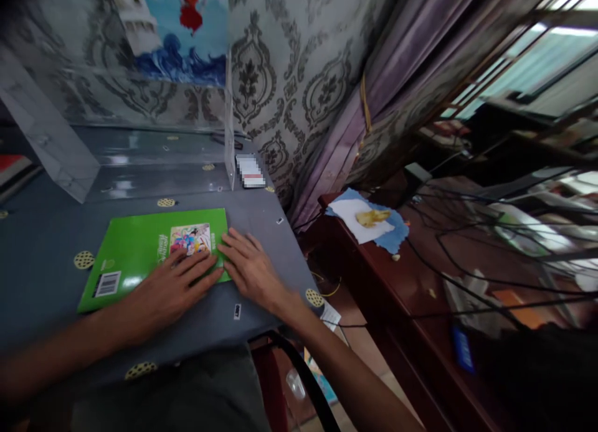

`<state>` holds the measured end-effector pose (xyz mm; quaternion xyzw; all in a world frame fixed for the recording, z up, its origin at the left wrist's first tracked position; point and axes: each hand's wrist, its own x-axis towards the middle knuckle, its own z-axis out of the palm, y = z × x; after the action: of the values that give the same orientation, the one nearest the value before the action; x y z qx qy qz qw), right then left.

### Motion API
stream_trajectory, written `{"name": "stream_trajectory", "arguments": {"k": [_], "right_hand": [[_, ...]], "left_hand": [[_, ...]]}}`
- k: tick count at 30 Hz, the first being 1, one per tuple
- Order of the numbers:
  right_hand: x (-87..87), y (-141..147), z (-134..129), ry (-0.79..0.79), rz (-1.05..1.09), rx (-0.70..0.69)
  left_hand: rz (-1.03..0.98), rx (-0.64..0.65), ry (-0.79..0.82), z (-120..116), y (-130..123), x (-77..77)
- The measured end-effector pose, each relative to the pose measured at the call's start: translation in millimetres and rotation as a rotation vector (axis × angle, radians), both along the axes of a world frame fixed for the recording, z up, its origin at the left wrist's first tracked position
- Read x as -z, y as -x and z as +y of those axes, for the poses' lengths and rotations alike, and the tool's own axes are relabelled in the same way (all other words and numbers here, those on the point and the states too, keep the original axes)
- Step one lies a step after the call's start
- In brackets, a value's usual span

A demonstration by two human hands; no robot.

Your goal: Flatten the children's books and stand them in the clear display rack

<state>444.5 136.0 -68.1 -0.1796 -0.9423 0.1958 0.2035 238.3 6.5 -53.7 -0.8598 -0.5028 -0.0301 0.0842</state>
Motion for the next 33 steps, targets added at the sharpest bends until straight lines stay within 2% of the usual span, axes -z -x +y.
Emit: {"name": "stream_trajectory", "arguments": {"k": [3, 6, 12, 16, 19, 22, 25, 30, 33], "right_hand": [[-6.2, 0, -2, 0.012, -0.019, -0.020], [-14.4, 7, 0, 0.009, -0.036, -0.024], [-28.7, 57, 15, -0.030, -0.121, -0.108], [-29.7, 94, 25, -0.059, -0.203, -0.140], [-25.2, 107, 27, -0.095, -0.247, -0.141], [-21.5, 108, 27, -0.092, -0.231, -0.134], [-22.7, 104, 30, -0.010, -0.201, -0.136], [-29.0, 100, 44, 0.254, -0.147, -0.188], [-29.1, 102, 53, 0.396, -0.099, -0.214]], "left_hand": [[-0.003, -0.175, -0.105, -3, 4, 11.1], [0.040, -0.232, -0.165, -2, 6, 17.6], [0.142, -0.146, -0.275, -3, 3, 21.5], [0.183, -0.163, -0.336, -4, -2, 26.3], [0.212, -0.137, -0.357, -4, -2, 25.5], [0.219, -0.109, -0.372, -4, -2, 23.6], [0.204, -0.101, -0.351, -5, -3, 26.0], [0.214, -0.105, -0.385, -2, -3, 35.4], [0.242, -0.054, -0.391, 2, 2, 32.2]]}}
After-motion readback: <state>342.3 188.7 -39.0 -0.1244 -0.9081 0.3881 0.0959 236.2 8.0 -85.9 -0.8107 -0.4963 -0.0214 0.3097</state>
